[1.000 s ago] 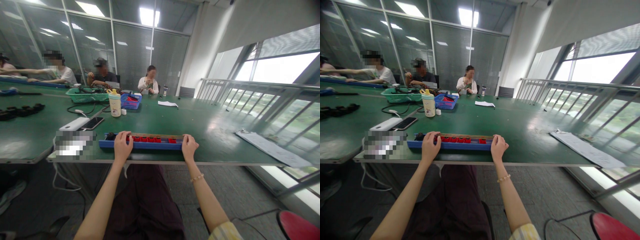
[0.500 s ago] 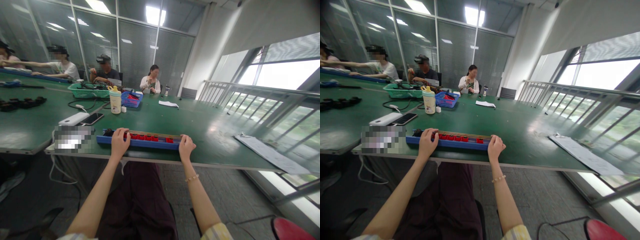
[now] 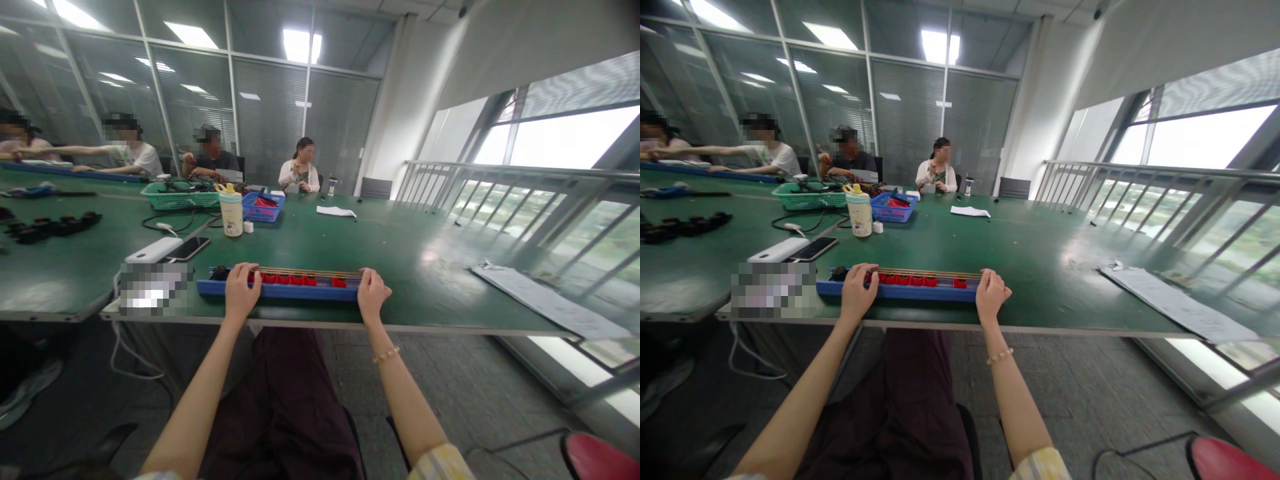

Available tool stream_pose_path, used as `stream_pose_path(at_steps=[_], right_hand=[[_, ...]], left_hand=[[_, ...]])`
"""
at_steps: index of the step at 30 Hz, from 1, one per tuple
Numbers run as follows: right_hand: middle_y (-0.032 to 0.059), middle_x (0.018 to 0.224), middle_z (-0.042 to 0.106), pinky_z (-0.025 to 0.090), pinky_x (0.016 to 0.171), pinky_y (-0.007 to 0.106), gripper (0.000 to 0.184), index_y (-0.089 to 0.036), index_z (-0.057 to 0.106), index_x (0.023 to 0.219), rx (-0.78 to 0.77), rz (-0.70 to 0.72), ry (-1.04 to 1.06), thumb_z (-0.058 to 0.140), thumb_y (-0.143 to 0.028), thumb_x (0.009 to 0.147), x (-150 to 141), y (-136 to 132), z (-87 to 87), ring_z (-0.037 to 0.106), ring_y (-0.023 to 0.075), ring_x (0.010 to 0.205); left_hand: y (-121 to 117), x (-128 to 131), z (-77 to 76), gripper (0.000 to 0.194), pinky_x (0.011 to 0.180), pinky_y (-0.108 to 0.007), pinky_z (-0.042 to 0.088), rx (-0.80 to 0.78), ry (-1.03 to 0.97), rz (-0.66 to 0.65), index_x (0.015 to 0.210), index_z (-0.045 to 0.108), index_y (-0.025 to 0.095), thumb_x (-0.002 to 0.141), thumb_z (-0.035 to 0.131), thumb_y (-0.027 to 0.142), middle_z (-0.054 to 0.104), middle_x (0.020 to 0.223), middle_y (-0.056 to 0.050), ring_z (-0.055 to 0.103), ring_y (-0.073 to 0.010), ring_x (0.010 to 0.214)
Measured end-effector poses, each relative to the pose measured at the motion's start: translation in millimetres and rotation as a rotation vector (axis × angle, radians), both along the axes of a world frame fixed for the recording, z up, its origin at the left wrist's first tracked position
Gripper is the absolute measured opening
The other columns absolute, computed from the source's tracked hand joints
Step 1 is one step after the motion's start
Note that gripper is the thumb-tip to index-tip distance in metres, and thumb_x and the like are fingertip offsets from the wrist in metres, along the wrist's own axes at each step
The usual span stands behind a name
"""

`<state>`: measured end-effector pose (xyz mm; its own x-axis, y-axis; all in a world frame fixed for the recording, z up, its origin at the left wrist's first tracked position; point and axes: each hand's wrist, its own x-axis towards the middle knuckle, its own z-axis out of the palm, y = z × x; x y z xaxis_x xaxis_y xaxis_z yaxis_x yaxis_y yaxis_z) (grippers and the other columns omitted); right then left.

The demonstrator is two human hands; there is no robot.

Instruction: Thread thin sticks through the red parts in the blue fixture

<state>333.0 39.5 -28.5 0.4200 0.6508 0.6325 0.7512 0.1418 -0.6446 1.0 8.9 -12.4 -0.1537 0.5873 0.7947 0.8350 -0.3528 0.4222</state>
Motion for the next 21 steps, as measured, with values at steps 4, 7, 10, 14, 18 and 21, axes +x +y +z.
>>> stream_pose_path(at_steps=[4,7,10,14,18,21], right_hand=[[0.0055,0.091,0.07,0.024,0.085,0.033,0.047,-0.022,0.069,0.098,-0.007,0.003,-0.001,0.025,-0.04,0.1,1.0,2.2,-2.4,0.058,0.0196,0.093],[0.0055,0.092,0.07,0.024,0.085,0.033,0.048,-0.022,0.07,0.096,-0.012,0.003,-0.016,0.026,-0.04,0.1,1.4,3.6,-4.4,0.058,0.0194,0.093],[0.0064,0.094,0.07,0.024,0.085,0.033,0.048,-0.021,0.07,0.096,-0.01,-0.002,-0.016,0.025,-0.039,0.1,1.5,3.9,-5.4,0.058,0.0197,0.094],[0.0074,0.096,0.071,0.024,0.085,0.034,0.049,-0.021,0.07,0.097,0.0,-0.004,-0.002,0.025,-0.039,0.099,1.9,3.7,-5.8,0.059,0.0203,0.096],[0.0084,0.098,0.071,0.025,0.087,0.034,0.05,-0.02,0.071,0.099,0.008,0.006,0.012,0.024,-0.039,0.099,2.4,3.5,-6.2,0.059,0.0209,0.097],[0.0093,0.099,0.071,0.026,0.088,0.035,0.051,-0.02,0.071,0.1,0.017,0.008,0.028,0.024,-0.039,0.098,2.7,3.1,-6.3,0.06,0.0215,0.098]], left_hand=[[0.7,-0.7,0.0,0.028,0.101,-0.039,0.044,-0.004,0.0,-0.002,0.105,0.063,0.018,0.091,0.045,0.034,0.063,0.106,-0.01,0.057,-0.0242,0.106],[1.1,-1.3,-0.1,0.027,0.101,-0.039,0.044,0.001,-0.008,-0.002,0.104,0.063,0.019,0.092,0.044,0.033,0.063,0.106,-0.01,0.057,-0.0239,0.106],[0.9,-1.3,-0.3,0.027,0.101,-0.039,0.044,0.003,-0.018,-0.011,0.104,0.063,0.019,0.092,0.044,0.033,0.063,0.106,-0.009,0.057,-0.0236,0.106],[1.3,-1.2,-1.8,0.028,0.102,-0.039,0.043,0.009,-0.018,-0.014,0.105,0.064,0.019,0.091,0.045,0.034,0.063,0.106,-0.01,0.056,-0.0239,0.107],[2.6,-1.4,-3.4,0.029,0.103,-0.042,0.041,0.007,0.005,0.009,0.107,0.064,0.019,0.091,0.046,0.035,0.063,0.109,-0.011,0.055,-0.0252,0.108],[2.5,-0.8,-3.2,0.03,0.104,-0.043,0.04,0.006,0.022,0.018,0.108,0.064,0.019,0.091,0.046,0.035,0.063,0.11,-0.011,0.055,-0.026,0.109]])
